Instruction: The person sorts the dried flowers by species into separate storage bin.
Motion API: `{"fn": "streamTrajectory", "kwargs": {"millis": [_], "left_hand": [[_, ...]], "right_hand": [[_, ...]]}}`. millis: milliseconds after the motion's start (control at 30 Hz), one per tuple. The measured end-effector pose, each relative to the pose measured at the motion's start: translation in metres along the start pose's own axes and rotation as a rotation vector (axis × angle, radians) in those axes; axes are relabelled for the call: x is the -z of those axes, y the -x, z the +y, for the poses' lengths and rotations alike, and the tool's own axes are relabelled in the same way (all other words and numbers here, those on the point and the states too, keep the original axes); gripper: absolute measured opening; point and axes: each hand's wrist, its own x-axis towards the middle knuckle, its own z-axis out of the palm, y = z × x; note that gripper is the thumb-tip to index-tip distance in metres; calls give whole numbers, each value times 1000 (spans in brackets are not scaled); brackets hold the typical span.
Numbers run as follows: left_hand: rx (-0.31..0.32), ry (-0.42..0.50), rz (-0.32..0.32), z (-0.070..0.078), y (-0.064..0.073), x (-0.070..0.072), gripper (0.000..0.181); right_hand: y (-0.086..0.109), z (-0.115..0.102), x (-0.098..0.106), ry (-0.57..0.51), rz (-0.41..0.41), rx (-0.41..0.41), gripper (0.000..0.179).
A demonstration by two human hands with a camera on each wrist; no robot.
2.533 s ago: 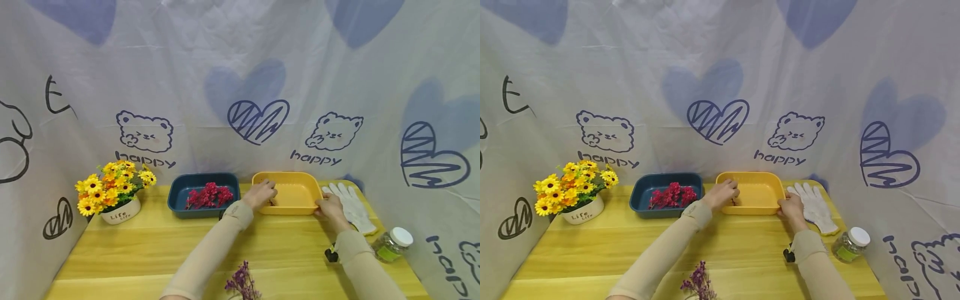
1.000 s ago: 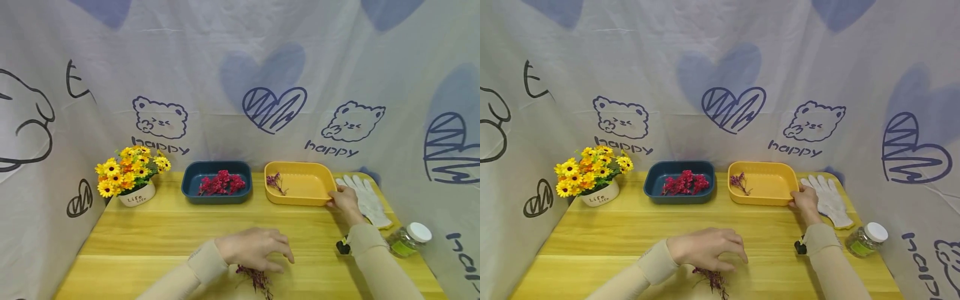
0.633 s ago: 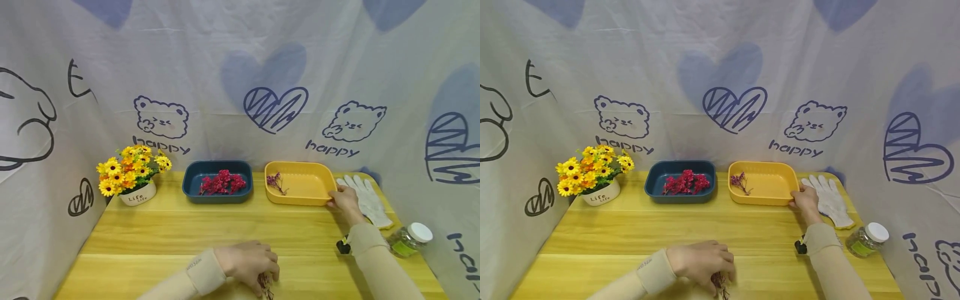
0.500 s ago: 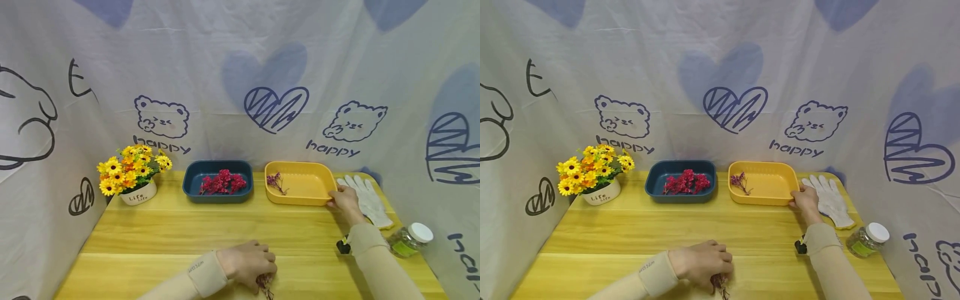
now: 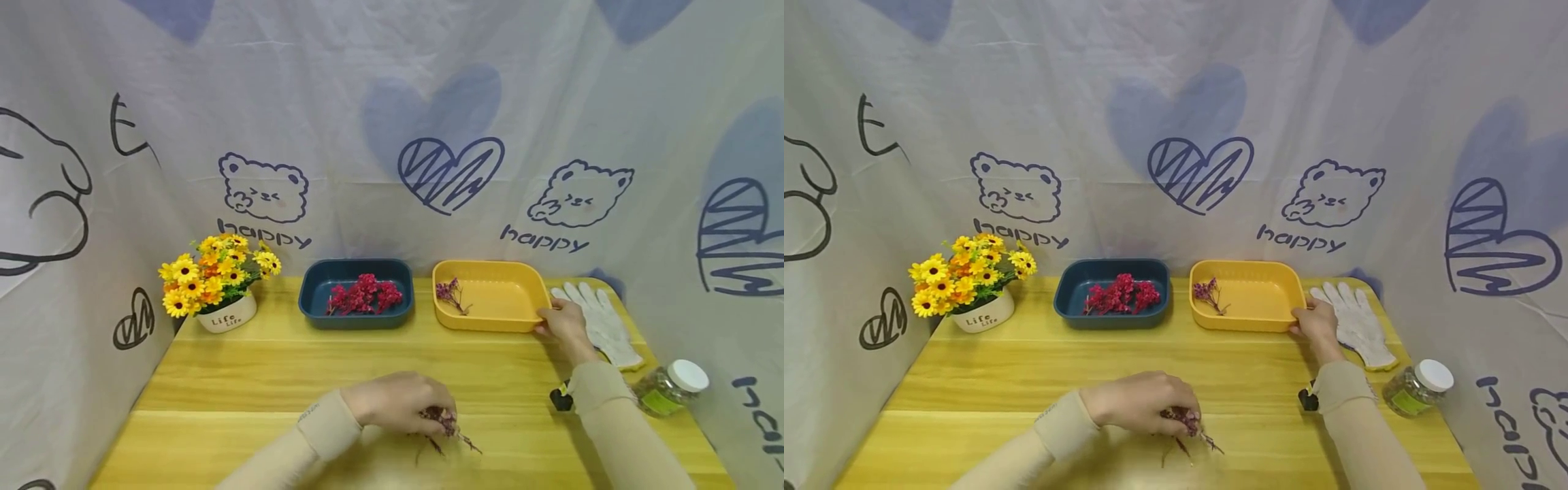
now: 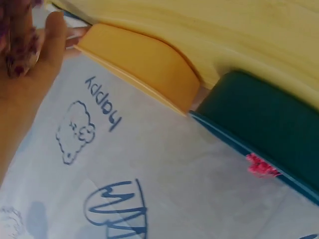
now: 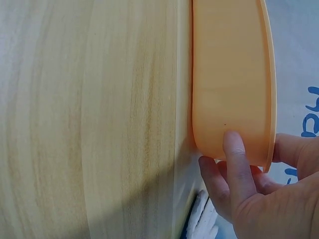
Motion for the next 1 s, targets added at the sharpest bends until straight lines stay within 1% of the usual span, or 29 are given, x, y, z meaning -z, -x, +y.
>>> {"fn": "streamTrajectory", "kwargs": {"millis": [100,167,267,333,433,533,600,667,733,800,867,933,1000], "left_hand": [[29,126,44,-5,1,6,22],[43,190,63,-8,2,9,27],[69,292,69,-12,3,10,35],[101,371,73,-15,3,10,38],[148,471,98,-18,4,8,33],[189,557,124,-21,5,7,23],[213,618,129,-22,5,6,18],[233,704,124,-24,6,6,16],[246,767,118,-25,6,4,16],[248,793,112,-26,6,3,16],[245,801,100,-26,6,2,16],[250,767,93,-25,6,1,17],[261,755,96,-24,6,1,17]], "right_hand": [[-1,0,1,-2,1,0,58],[-1,0,1,-8,1,-2,59],[-1,0,1,-12,-2,-2,59],[-1,0,1,-9,-3,-4,59],[-1,0,1,-3,-8,-4,60],[-1,0,0,-2,-12,-6,60],[0,0,0,-3,-14,-4,59],[0,0,1,-3,-15,-3,59],[0,0,1,-2,-17,-3,59],[0,0,1,-3,-18,-4,59],[0,0,1,-2,-20,-7,59],[0,0,1,-3,-21,-7,59],[0,0,1,-2,-20,-6,59]]}}
